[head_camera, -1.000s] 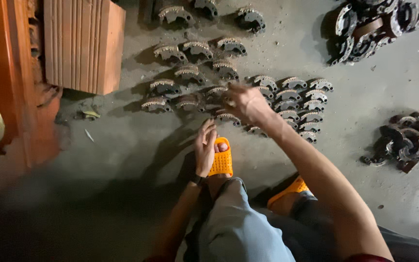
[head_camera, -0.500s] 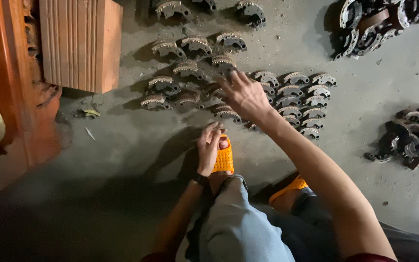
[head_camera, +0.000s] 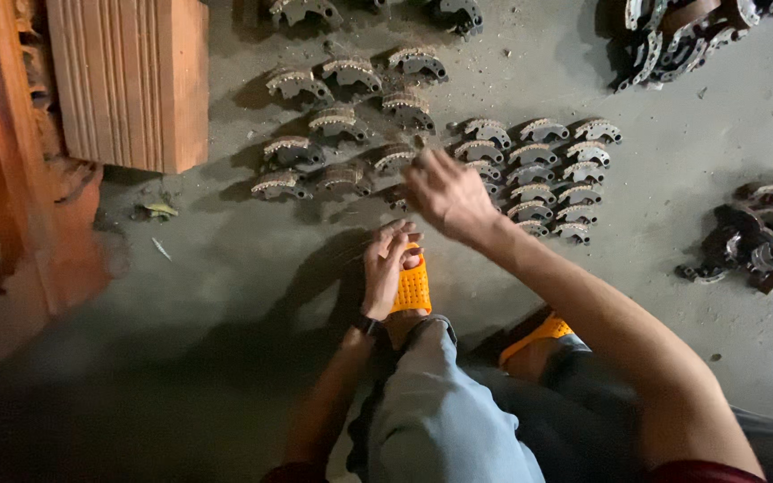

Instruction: The person sorts a large pile of motorcycle brake shoes on the floor by picking them up by hand and arranging them into smaller grouped piles.

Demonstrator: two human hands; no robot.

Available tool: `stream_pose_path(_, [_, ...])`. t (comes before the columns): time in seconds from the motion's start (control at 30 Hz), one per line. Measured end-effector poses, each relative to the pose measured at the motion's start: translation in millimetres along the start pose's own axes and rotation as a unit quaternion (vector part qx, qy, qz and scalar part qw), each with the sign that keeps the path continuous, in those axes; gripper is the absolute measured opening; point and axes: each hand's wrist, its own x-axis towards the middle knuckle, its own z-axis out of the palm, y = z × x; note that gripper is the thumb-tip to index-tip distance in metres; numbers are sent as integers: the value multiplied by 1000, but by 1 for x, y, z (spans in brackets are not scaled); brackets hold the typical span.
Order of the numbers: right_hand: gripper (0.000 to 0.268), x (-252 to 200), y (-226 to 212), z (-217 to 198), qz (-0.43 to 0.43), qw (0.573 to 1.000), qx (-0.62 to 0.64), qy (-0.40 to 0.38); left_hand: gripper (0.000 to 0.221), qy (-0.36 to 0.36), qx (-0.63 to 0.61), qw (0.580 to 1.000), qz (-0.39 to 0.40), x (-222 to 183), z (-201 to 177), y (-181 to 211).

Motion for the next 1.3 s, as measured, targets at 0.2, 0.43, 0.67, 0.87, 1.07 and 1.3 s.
stream_pose_path(0.2, [27,-32,-20,12,-78,995,-53,14,28,13,79,997,-10,1,-3,-14])
stream_pose_path(0.43, [29,-16,-24,8,-49,996,-59,53,25,23,103,994,-10,-2,-8,-15])
stream_pose_path(0.67, [17,-25,-26,44,3,996,-80,37,20,11,102,994,-30,-8,-1,-14])
stream_pose_path(0.87, [9,-25,-29,61,8,995,-86,58,16,16,127,992,-16,-4,-11,-34])
stream_pose_path(1.07, [18,-23,-33,48,21,994,-76,78,12,21,129,991,-35,-11,-3,-18])
stream_pose_path(1.3, [8,-10,-16,-49,-31,999,-19,9,18,25,171,983,-54,8,-45,-75])
